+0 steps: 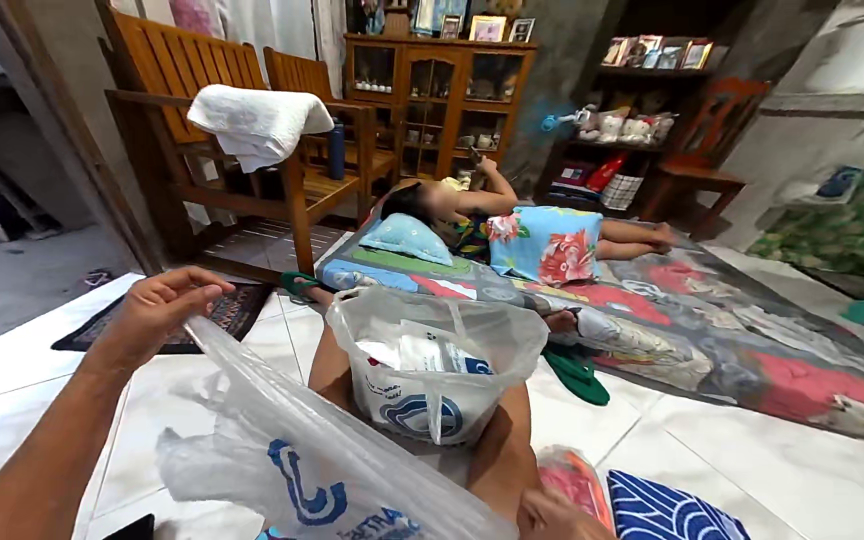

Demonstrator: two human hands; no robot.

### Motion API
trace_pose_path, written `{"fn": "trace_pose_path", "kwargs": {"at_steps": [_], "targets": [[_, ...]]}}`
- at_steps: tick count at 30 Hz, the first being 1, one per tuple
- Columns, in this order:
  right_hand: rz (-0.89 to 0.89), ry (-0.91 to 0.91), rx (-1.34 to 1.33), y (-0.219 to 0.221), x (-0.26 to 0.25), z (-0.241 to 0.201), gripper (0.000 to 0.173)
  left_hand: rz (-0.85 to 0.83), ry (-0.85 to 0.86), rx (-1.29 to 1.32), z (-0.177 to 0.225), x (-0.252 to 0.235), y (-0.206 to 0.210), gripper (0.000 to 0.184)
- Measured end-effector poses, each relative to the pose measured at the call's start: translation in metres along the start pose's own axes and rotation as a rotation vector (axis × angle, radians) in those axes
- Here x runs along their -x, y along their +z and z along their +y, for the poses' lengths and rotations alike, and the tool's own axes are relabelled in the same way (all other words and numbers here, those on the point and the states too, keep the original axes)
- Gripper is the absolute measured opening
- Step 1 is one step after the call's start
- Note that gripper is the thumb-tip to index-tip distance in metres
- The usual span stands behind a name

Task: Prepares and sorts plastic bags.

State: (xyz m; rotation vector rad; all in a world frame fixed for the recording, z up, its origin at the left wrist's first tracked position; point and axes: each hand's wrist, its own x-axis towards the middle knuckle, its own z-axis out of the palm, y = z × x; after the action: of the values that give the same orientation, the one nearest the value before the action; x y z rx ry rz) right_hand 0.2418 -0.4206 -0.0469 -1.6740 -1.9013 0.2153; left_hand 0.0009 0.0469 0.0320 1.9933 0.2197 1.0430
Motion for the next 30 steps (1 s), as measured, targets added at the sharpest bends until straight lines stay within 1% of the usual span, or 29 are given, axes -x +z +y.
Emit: {"fn": "trace_pose_path", "kwargs": {"at_steps": [2, 4, 5, 7, 9, 12, 13, 14, 15, 16, 18, 20, 21, 23, 24, 25, 26, 27, 28, 29, 30], "targets": [[0.051, 0.091, 0.111, 0.007, 0.004, 0.007, 0.051, -0.010, 0.004, -0.074, 0.001, 0.003, -0.003, 0.014], [0.095, 0.182, 0.187, 0.011, 0.006, 0.011, 0.047, -0.016, -0.014, -0.135, 0.003, 0.007, -0.003, 0.013], [0.124, 0.211, 0.212, 0.011, 0.007, 0.015, 0.046, -0.022, -0.029, -0.147, 0.004, 0.010, -0.004, 0.013], [0.188, 0.236, 0.180, 0.008, 0.010, 0.025, 0.037, -0.046, -0.072, -0.139, 0.006, 0.018, -0.004, 0.013], [0.251, 0.223, 0.045, -0.002, 0.016, 0.034, 0.029, -0.087, -0.116, -0.105, 0.008, 0.026, -0.003, 0.014], [0.376, 0.168, -0.284, -0.013, 0.027, 0.051, 0.023, -0.173, -0.197, -0.087, 0.010, 0.033, 0.004, 0.015], [0.399, 0.153, -0.385, -0.015, 0.029, 0.056, 0.017, -0.215, -0.230, -0.141, 0.009, 0.033, 0.006, 0.016], [0.424, 0.140, -0.450, -0.017, 0.027, 0.057, 0.012, -0.270, -0.239, -0.258, 0.008, 0.032, 0.008, 0.020], [0.446, 0.123, -0.480, -0.018, 0.022, 0.056, 0.009, -0.330, -0.199, -0.412, 0.008, 0.029, 0.012, 0.028], [0.457, 0.101, -0.483, -0.020, 0.015, 0.055, 0.009, -0.381, -0.124, -0.503, 0.011, 0.026, 0.023, 0.038], [0.440, 0.034, -0.439, -0.020, -0.006, 0.053, 0.011, -0.439, 0.124, -0.539, 0.018, 0.022, 0.066, 0.049], [0.404, -0.041, -0.379, -0.019, -0.029, 0.049, 0.011, -0.543, 0.277, -0.405, 0.037, 0.021, 0.124, 0.057], [0.389, -0.076, -0.369, -0.019, -0.039, 0.047, 0.012, -0.612, 0.323, -0.306, 0.046, 0.021, 0.154, 0.063], [0.391, -0.104, -0.428, -0.017, -0.054, 0.043, 0.011, -0.799, 0.305, -0.140, 0.065, 0.021, 0.202, 0.075], [0.435, -0.085, -0.479, -0.015, -0.058, 0.040, 0.011, -0.891, 0.266, -0.077, 0.072, 0.019, 0.219, 0.074], [0.495, -0.051, -0.537, -0.013, -0.060, 0.037, 0.015, -0.956, 0.224, -0.030, 0.077, 0.017, 0.233, 0.067], [0.559, -0.013, -0.586, -0.010, -0.061, 0.035, 0.024, -0.988, 0.185, -0.006, 0.078, 0.015, 0.244, 0.052], [0.600, 0.031, -0.605, -0.006, -0.058, 0.035, 0.035, -0.985, 0.152, 0.011, 0.078, 0.013, 0.251, 0.036], [0.605, 0.088, -0.584, -0.003, -0.051, 0.038, 0.049, -0.964, 0.124, 0.012, 0.077, 0.010, 0.256, 0.026], [0.576, 0.159, -0.517, 0.001, -0.041, 0.041, 0.062, -0.933, 0.098, 0.016, 0.075, 0.008, 0.258, 0.023], [0.522, 0.234, -0.423, 0.006, -0.028, 0.044, 0.068, -0.890, 0.081, 0.030, 0.072, 0.006, 0.258, 0.022]]}}
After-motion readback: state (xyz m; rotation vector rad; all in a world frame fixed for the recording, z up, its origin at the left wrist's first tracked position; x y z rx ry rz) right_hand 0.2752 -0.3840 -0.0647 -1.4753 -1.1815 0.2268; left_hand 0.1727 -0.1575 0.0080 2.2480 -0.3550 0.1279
